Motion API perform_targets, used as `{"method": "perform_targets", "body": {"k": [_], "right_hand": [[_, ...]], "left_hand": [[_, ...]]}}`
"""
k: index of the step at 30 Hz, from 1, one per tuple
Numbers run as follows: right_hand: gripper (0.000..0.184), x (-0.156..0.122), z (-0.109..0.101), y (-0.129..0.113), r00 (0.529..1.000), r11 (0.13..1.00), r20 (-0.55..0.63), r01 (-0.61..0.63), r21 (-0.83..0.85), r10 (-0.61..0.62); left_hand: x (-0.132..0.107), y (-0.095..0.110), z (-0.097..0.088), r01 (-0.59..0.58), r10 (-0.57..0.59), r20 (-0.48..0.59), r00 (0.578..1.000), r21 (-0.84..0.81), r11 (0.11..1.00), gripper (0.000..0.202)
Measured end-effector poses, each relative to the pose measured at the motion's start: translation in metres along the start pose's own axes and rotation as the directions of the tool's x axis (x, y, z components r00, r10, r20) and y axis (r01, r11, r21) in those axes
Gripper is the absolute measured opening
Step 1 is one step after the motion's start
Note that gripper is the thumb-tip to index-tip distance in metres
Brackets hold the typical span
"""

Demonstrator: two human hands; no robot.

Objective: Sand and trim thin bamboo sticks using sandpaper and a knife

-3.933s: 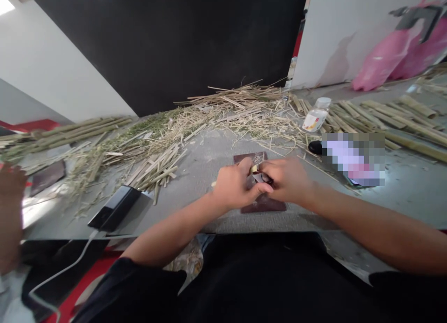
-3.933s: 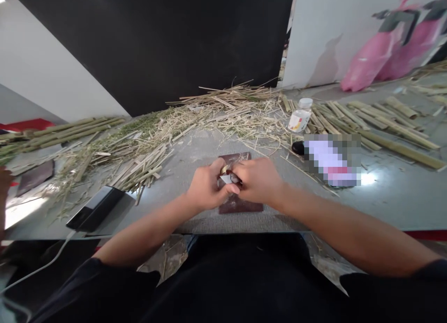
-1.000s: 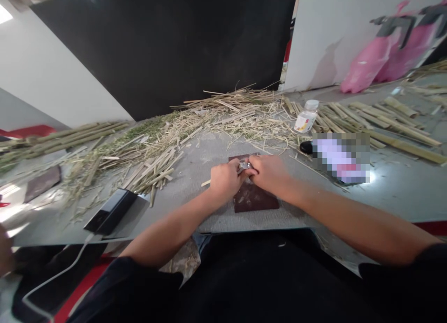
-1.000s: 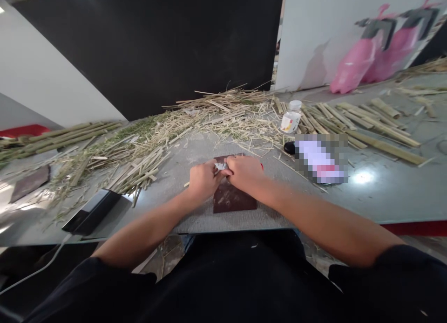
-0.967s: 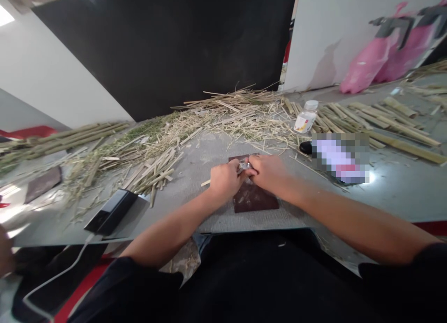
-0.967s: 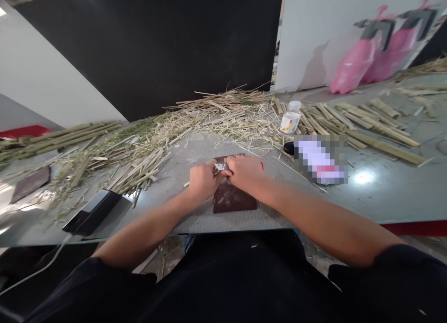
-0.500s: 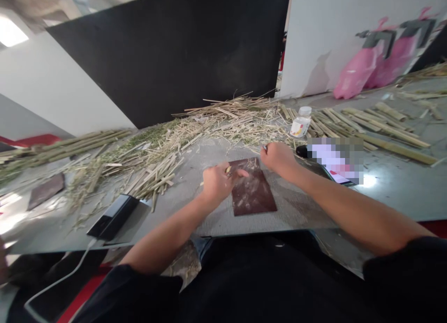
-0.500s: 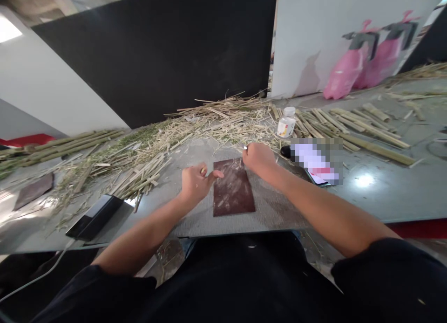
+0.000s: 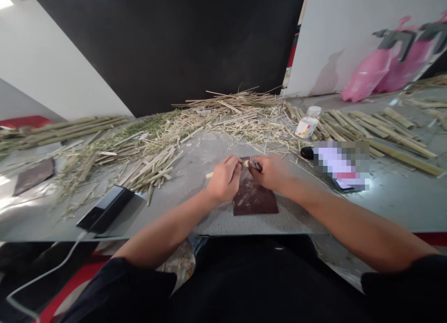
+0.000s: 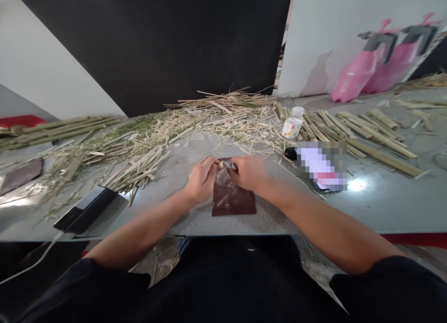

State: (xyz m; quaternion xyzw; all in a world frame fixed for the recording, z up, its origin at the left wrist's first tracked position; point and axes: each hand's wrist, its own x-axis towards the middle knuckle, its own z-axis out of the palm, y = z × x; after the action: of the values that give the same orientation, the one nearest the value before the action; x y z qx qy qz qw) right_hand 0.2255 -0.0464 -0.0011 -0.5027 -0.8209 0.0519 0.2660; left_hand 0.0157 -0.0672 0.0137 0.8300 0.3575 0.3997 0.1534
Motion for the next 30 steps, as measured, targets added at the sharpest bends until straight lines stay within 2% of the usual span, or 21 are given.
{"method": "perform_targets", "body": {"k": [4, 10, 23, 25, 27, 29, 30], "right_hand": [[0.017, -0.005, 0.0, -0.002, 0.994, 0.995, -0.036, 0.1, 0.005, -0.1], [0.018, -0.008, -0.002, -0.002, 0.98, 0.981, -0.053, 0.194, 0.003, -0.193], [0.019, -0.012, 0.003, -0.001, 0.956, 0.957, -0.088, 0.286, 0.042, -0.281], [0.017, -0.007, 0.006, 0.003, 0.974, 0.975, -0.077, 0.218, 0.037, -0.215], [0.022, 0.003, 0.006, 0.012, 0.996, 1.0, -0.082, 0.023, -0.001, -0.023], [0.034, 0.015, 0.004, 0.026, 0.976, 0.983, -0.124, -0.182, -0.035, 0.177], [0.038, 0.02, 0.002, 0.032, 0.963, 0.974, -0.159, -0.224, -0.035, 0.216]], "left_hand": [[0.001, 0.005, 0.0, 0.067, -0.069, 0.043, 0.997, 0.064, 0.996, 0.021], [-0.003, 0.007, 0.0, 0.117, -0.127, 0.198, 0.972, 0.06, 0.991, 0.019], [-0.006, 0.009, 0.002, 0.092, -0.085, 0.173, 0.981, -0.033, 0.995, 0.02], [-0.008, 0.014, 0.0, 0.084, -0.076, 0.162, 0.984, -0.042, 0.996, 0.022], [-0.012, 0.02, -0.002, 0.034, -0.019, 0.174, 0.985, -0.083, 0.996, 0.023], [-0.015, 0.026, -0.004, -0.024, 0.051, 0.181, 0.982, -0.15, 0.988, 0.021], [-0.016, 0.027, -0.005, -0.029, 0.057, 0.158, 0.986, -0.175, 0.984, 0.021]]}}
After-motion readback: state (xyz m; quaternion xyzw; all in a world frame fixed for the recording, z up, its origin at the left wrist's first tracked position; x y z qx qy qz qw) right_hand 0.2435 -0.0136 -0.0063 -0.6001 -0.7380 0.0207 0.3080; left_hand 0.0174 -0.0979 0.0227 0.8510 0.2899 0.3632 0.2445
